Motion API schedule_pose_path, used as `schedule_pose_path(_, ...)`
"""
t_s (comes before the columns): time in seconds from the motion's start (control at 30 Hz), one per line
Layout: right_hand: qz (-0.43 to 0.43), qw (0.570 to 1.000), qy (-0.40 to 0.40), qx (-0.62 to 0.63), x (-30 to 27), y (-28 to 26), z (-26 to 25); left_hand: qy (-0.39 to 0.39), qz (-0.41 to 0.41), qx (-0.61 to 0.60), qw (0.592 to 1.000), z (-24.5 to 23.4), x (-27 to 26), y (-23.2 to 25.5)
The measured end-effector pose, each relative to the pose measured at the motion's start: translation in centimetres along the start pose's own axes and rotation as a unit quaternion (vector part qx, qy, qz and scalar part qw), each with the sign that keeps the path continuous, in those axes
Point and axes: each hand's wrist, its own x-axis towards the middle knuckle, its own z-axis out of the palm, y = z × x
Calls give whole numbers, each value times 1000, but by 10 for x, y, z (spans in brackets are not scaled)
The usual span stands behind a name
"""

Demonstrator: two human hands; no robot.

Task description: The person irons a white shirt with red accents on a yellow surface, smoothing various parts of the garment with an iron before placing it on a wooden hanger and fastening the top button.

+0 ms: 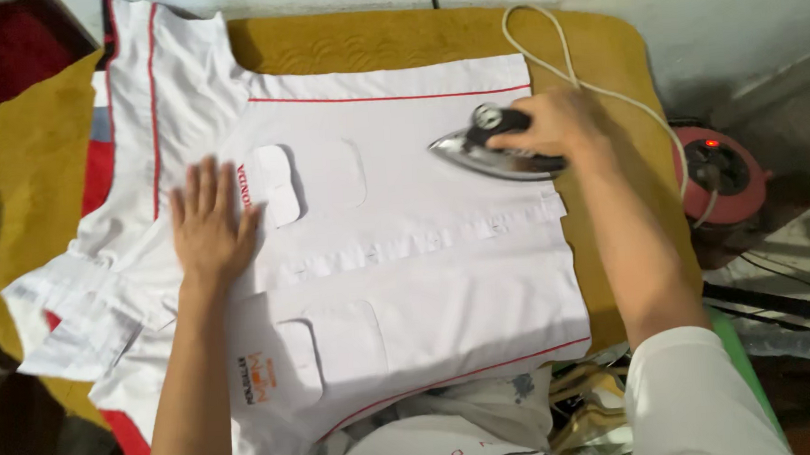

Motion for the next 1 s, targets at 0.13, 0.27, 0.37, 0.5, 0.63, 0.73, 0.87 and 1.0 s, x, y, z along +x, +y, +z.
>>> schedule_pose_path(0.13, -139, 986, -82, 40, 12, -94, 23, -16, -78, 34, 996, -38, -57, -22)
schedule_pose_path(0.27, -168, 982, -66, 49, -14, -178, 38, 1, -85, 31, 996, -56, -83, -32)
schedule_pose_path(0.37, -52, 997, -24, 45, -48, -180, 42, 7, -90, 12, 996, -61, -86, -31)
schedule_pose_path(0.5, 133, 989, 56, 11, -74, -109, 47, 12, -88, 7, 996, -63, -90, -32)
schedule_pose_path(0.63, 262, 957, 85, -86, -106, -6, 20, 10, -87, 14, 996, -59, -91, -37)
schedule_pose_path(0.73, 253, 963, 91, -34, -114, 12, 8, 11, -108, 16, 994, -54, -93, -41)
schedule_pose_path(0.87, 195, 980, 39, -2, -89, -33, -7, 51, -141, 24, 988, -51, -112, -52)
schedule_pose_path(1.0, -12, 994, 68, 83, -23, -142, 17, 113, -239, 54, 963, -44, -127, -62)
